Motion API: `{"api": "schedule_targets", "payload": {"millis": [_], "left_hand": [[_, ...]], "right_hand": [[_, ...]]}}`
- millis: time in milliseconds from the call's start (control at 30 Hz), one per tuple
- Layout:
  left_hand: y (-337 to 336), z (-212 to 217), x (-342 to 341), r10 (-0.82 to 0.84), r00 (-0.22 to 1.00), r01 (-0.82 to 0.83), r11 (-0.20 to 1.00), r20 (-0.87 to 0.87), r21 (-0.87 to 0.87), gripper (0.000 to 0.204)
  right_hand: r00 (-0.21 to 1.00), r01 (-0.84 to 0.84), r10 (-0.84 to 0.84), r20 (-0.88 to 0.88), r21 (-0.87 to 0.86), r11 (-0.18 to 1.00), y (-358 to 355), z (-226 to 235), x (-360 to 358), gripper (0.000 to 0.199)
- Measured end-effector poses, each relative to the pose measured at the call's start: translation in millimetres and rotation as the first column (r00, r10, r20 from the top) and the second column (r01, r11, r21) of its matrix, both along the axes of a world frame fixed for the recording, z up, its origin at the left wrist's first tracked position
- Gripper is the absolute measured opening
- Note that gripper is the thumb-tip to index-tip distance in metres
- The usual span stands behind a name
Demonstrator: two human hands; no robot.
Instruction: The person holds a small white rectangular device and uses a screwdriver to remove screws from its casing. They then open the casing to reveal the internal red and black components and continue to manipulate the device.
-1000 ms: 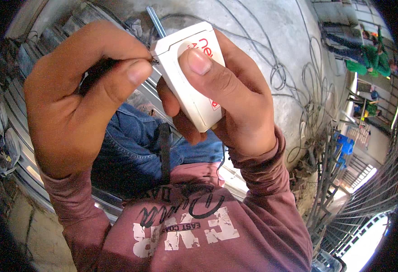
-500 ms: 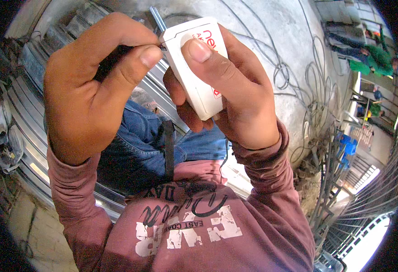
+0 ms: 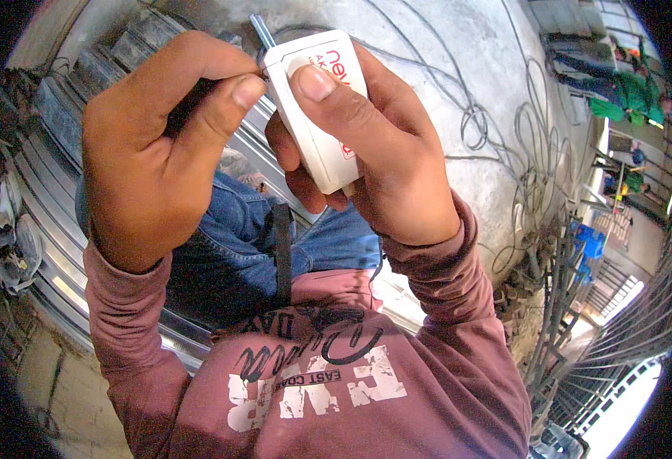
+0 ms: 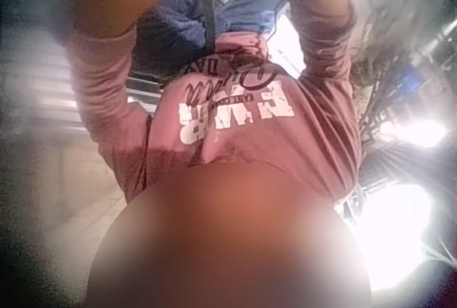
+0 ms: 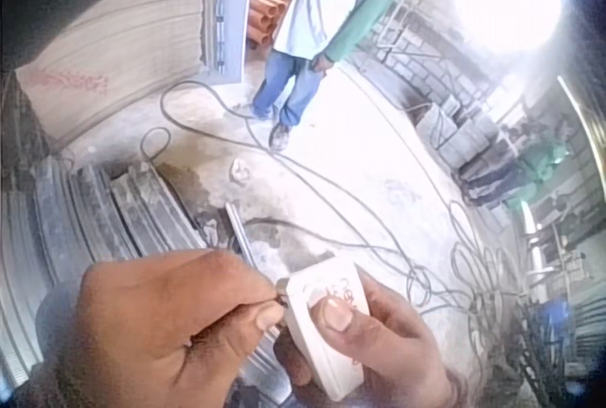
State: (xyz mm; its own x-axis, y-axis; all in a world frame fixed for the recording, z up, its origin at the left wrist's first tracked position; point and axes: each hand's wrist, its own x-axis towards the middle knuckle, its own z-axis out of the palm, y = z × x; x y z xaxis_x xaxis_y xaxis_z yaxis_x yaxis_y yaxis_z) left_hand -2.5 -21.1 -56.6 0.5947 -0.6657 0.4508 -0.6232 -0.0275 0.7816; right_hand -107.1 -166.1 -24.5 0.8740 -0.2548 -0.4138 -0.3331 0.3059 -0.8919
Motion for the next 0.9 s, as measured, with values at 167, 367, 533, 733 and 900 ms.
{"api": "schedule_targets", "payload": {"millis": [167, 367, 533, 733, 900], "left_hand": [[-1.2, -2.1, 1.2, 0.008, 1.000, -0.008, 1.000, 0.027, -0.010, 0.005], [-3.8, -2.0, -1.4, 0.025, 0.998, -0.025, 1.000, 0.049, -0.006, 0.005], [-4.5, -1.2, -2.7, 0.050, 0.996, -0.050, 0.999, 0.068, -0.004, 0.005], [-5.5, 4.3, -10.8, 0.057, 0.997, -0.054, 0.997, 0.051, -0.061, 0.005], [2.0, 23.6, -3.1, -0.016, 0.987, 0.014, 1.000, 0.158, 0.010, 0.007]], "right_hand": [[1.000, -0.001, 0.001, 0.010, 0.004, 1.000, -0.7, -0.8, -1.0, 0.045], [1.000, 0.011, -0.011, 0.016, -0.002, 1.000, -1.1, -1.3, -1.8, 0.045], [0.999, 0.030, -0.030, 0.022, 0.009, 1.000, 1.4, 0.0, -1.1, 0.043], [0.994, 0.082, -0.089, 0.068, 0.112, 0.990, 2.2, 5.9, -7.2, 0.043], [0.975, 0.001, -0.063, 0.214, 0.278, 0.961, -14.1, -3.6, -9.3, 0.039]]}}
